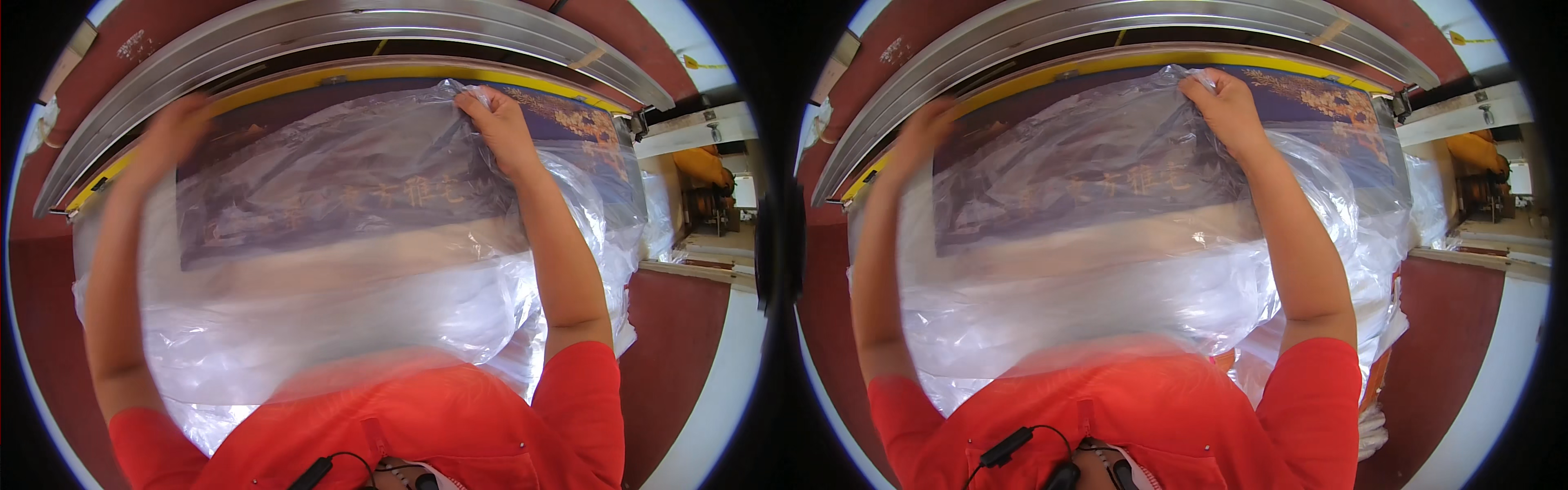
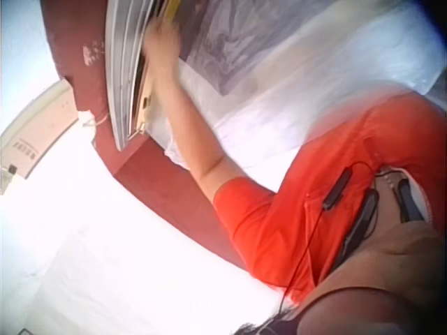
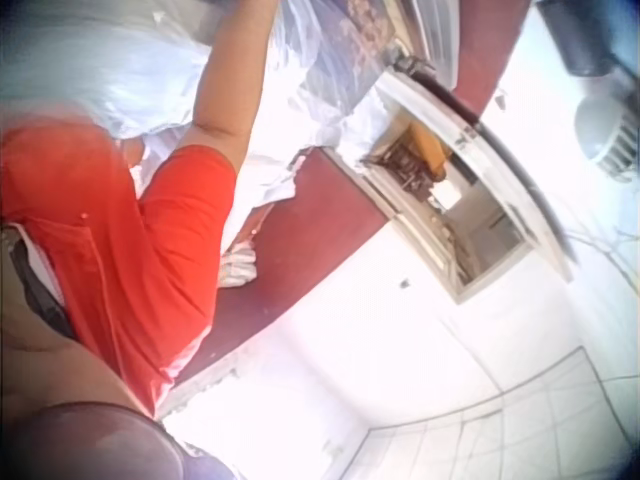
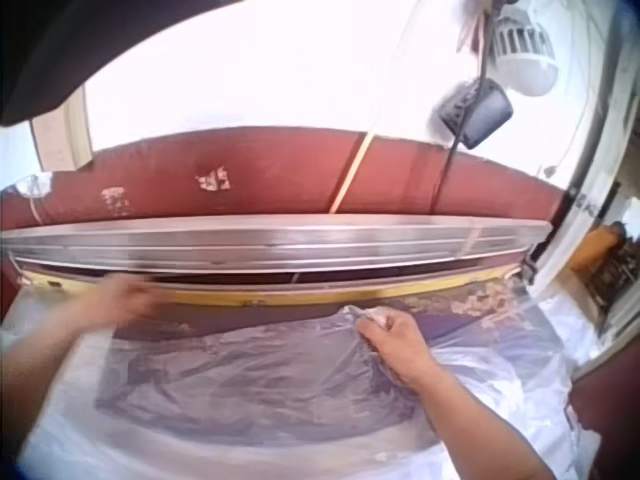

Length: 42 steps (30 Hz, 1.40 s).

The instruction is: The person wraps a large rectangular sign with a clear plastic sheet. They repeatedly smooth the plastic over the surface, fold the edges, and adjust the covering to ensure the sign is fully enclosed.

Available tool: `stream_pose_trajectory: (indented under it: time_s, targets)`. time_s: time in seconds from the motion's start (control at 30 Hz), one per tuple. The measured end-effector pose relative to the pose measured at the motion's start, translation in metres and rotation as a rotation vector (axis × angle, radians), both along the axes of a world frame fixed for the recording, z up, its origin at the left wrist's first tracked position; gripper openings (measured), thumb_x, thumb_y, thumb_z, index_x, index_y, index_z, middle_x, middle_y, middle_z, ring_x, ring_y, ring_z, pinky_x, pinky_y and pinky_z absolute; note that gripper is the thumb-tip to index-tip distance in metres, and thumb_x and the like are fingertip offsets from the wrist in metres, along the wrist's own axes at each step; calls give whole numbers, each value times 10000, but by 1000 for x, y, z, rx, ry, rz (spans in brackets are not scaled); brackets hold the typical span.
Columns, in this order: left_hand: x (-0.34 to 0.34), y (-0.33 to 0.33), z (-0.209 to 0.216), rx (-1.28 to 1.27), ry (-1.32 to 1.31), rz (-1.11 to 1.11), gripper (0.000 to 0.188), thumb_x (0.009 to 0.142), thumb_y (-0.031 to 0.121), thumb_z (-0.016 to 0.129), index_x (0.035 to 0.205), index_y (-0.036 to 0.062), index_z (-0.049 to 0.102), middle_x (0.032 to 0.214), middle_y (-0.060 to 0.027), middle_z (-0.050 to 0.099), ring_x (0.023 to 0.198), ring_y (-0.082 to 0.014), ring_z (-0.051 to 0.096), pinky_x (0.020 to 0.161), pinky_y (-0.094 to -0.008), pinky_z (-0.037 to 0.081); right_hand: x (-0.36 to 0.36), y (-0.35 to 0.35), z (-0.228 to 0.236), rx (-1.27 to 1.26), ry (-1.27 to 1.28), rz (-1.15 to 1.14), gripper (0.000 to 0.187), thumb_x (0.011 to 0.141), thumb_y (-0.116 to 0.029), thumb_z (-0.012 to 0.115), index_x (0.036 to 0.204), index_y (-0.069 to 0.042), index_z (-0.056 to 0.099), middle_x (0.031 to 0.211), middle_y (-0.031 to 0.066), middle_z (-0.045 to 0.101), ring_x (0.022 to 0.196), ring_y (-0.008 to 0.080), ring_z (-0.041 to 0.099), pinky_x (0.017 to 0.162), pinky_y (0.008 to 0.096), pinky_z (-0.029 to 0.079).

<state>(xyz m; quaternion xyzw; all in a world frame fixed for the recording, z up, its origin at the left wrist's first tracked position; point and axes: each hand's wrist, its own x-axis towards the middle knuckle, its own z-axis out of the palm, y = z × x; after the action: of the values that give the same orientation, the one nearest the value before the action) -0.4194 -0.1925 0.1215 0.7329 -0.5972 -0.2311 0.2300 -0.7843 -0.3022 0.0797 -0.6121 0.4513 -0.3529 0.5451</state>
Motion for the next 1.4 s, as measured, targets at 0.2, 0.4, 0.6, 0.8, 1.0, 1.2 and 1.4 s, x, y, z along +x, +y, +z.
stream_pose_trajectory:
  time_s: [0.2,0.4,0.6,0.8,1.0,1.2,1.4]
  targets:
    - [-204,-92,-61,-355,442,-126,254,715,288,566,705,34,562,653,-88,548,602,-163,508,570,-285,401,13,7,5,-171,33,80,110,746,-182,562,749,-72,556,590,-73,435,534,11,360,479,168,288]
    - [-49,20,-43,-87,611,-129,100,761,164,541,761,64,541,744,36,465,680,-60,406,603,-199,328,-16,29,11,-658,569,391,214,721,-320,570,726,-108,543,556,36,519,507,184,503,478,305,386]
    - [171,286,20,71,387,699,239,826,209,412,944,38,531,875,-31,528,810,-133,492,736,-268,385,3,103,36,-655,623,628,186,707,-308,547,710,-123,530,612,79,554,566,258,540,503,367,404]
    - [302,417,11,198,-376,1109,377,809,380,359,1030,111,504,982,-77,524,909,-225,491,760,-372,391,-118,71,54,-283,639,504,164,687,-68,541,850,-72,517,724,41,531,711,131,508,611,252,416]
    - [402,249,-109,184,-1013,668,368,818,352,381,994,57,515,922,-184,548,848,-324,532,685,-414,427,-379,-1,181,-499,1090,-249,204,736,-232,522,776,-37,562,639,23,517,568,100,459,534,267,395]
    - [383,186,-110,-29,-751,766,377,831,319,346,927,-9,503,903,-212,535,834,-373,505,698,-415,401,-236,-2,132,-1210,643,-488,379,817,-315,425,1070,-36,465,1084,89,487,979,210,458,838,317,341]
    - [402,287,-106,167,-1065,412,388,825,288,345,1113,35,410,1065,-194,471,969,-329,460,797,-377,377,-330,-25,-21,-536,1463,-340,428,832,-305,401,1197,-86,354,1227,117,346,1145,266,306,944,338,235]
